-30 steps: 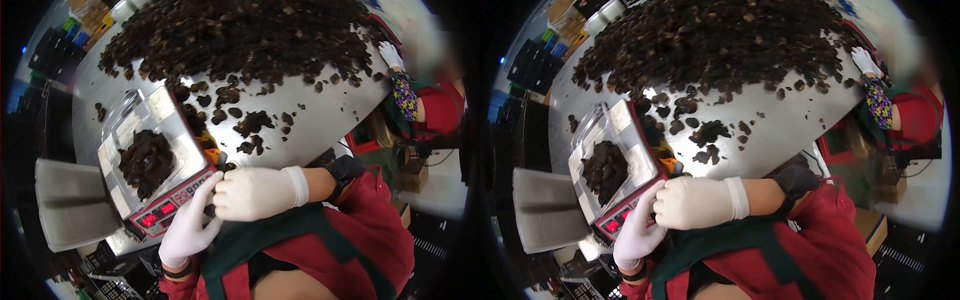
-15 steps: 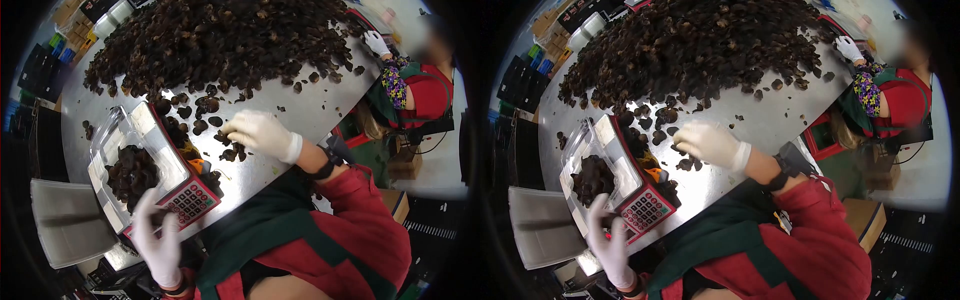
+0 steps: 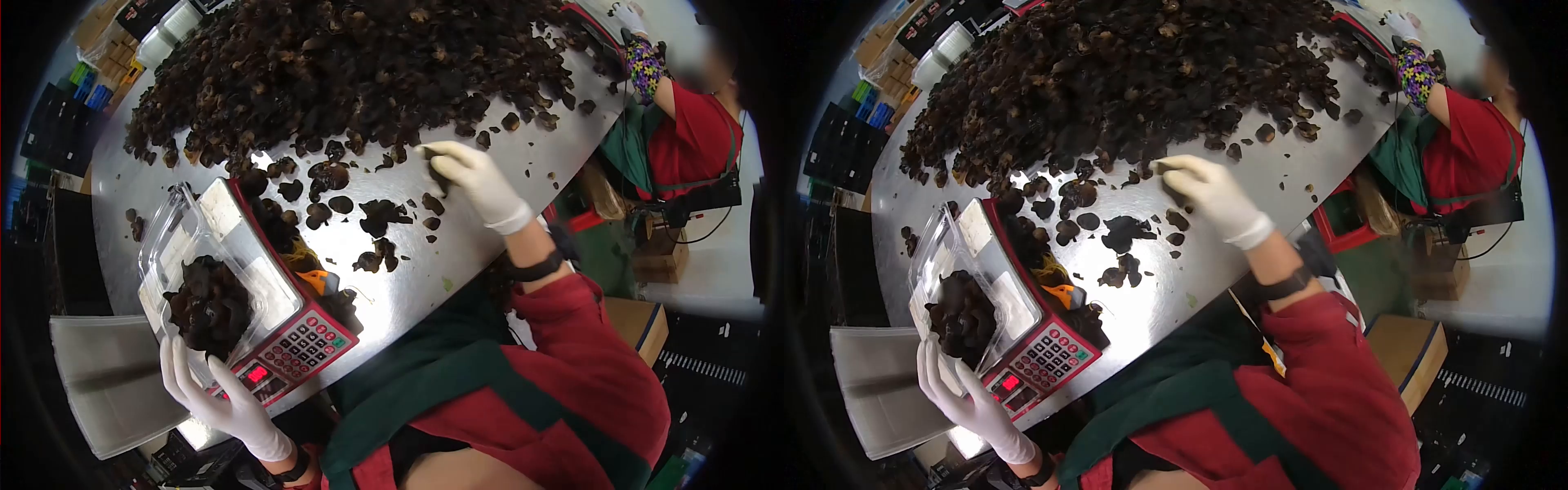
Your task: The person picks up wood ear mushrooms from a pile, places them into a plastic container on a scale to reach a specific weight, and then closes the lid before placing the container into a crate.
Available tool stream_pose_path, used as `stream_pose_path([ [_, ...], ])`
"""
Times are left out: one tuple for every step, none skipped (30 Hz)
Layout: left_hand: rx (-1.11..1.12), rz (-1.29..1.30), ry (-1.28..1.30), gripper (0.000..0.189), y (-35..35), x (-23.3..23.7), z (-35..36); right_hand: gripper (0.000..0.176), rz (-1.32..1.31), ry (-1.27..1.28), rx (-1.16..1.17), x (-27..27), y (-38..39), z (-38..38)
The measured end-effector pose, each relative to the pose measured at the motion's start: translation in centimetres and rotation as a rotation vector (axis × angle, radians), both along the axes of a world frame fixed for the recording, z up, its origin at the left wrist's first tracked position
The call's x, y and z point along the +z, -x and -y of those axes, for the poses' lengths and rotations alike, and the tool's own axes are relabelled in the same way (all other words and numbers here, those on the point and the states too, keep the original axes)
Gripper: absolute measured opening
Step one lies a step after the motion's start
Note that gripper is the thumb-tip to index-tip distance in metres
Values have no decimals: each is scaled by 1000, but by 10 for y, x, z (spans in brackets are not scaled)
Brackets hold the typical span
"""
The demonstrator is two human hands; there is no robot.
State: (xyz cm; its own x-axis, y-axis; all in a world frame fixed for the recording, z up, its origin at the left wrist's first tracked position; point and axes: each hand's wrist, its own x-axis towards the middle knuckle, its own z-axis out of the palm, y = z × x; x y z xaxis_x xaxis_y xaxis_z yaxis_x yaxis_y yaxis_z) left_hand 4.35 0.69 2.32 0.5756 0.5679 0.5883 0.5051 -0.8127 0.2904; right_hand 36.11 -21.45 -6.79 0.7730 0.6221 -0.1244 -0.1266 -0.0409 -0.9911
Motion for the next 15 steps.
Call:
stream_pose_path([
  [-3, -1, 5, 37, -1, -2, 7, 30, -39, 50, -15, 2, -5, 21],
  [-112, 16, -10, 39, -1, -5, 14, 30, -14, 92, -13, 5, -5, 41],
  [-221, 31, -24, 42, -3, -8, 22, 30, 10, 133, -12, 8, -4, 61],
  [-344, 41, 88, 45, -11, -13, 32, 31, 4, 183, -11, 12, -3, 80],
  [-438, -73, 135, 44, -25, -10, 43, 32, -4, 233, -11, 14, 0, 96],
  [-542, -186, 214, 41, -49, -8, 53, 43, 2, 291, -29, 14, 4, 107],
  [-591, -244, 303, 41, -71, -18, 61, 43, -1, 294, -32, 14, 10, 111],
  [-621, -374, 298, 45, -91, -23, 69, 46, -16, 309, -50, 14, 14, 116],
  [-646, -464, 272, 51, -108, -33, 72, 49, -28, 323, -67, 15, 18, 121],
  [-637, -506, 271, 55, -125, -43, 75, 56, -88, 300, -90, 14, 23, 119],
  [-625, -487, 251, 55, -139, -57, 77, 58, -140, 271, -75, 12, 27, 118],
  [-570, -495, 215, 56, -153, -68, 77, 59, -245, 175, -42, 10, 31, 114],
  [-521, -500, 181, 56, -164, -77, 78, 60, -347, 80, -14, 8, 35, 111],
  [-500, -519, 162, 57, -169, -87, 80, 60, -406, 0, 26, 6, 37, 108],
  [-479, -539, 144, 57, -173, -94, 80, 60, -465, -83, 66, 2, 39, 105],
])
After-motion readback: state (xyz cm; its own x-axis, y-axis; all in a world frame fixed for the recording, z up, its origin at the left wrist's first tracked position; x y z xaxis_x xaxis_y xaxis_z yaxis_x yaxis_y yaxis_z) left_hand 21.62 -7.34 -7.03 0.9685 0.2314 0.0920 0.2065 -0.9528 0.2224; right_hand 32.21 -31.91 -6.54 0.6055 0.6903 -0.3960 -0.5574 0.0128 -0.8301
